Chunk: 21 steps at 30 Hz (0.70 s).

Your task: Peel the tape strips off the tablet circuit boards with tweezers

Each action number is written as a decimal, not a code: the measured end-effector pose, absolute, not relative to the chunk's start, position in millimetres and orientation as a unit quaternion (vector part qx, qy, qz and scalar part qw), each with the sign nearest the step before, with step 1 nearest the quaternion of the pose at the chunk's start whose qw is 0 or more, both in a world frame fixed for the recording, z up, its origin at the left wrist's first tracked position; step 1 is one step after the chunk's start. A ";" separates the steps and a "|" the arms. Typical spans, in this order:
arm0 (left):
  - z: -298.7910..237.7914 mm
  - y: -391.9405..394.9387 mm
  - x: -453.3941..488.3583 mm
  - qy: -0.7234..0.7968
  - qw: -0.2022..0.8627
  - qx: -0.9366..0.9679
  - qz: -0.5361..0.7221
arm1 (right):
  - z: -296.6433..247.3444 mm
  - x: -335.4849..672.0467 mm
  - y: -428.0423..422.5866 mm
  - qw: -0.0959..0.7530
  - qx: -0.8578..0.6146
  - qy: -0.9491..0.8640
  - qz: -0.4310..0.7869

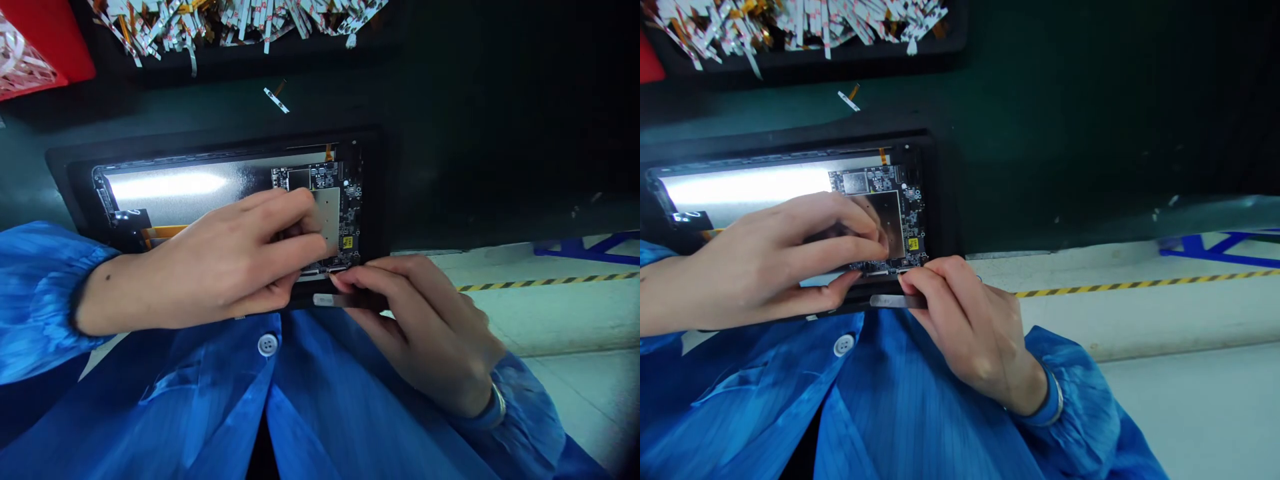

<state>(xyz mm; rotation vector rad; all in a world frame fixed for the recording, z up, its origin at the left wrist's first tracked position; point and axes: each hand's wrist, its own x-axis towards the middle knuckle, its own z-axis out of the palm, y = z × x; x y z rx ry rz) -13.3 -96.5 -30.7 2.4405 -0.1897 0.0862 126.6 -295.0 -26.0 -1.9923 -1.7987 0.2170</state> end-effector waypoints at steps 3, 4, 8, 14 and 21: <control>-31.4 -97.2 -14.2 -0.067 0.333 0.940 0.034 | -28.4 129.2 -297.0 0.232 -0.706 -0.667 0.061; -31.8 -97.7 -14.3 -0.066 0.330 0.941 0.035 | -30.1 129.4 -297.9 0.233 -0.704 -0.669 0.052; -33.7 -99.6 -14.3 -0.080 0.322 0.942 0.040 | -37.2 126.3 -300.3 0.243 -0.718 -0.652 0.019; -34.1 -99.9 -14.0 -0.109 0.330 0.937 0.019 | -35.7 119.5 -298.3 0.276 -0.731 -0.623 0.045; -36.2 -99.7 -13.8 -0.137 0.315 0.939 0.027 | -39.4 133.3 -292.8 0.300 -0.765 -0.564 0.079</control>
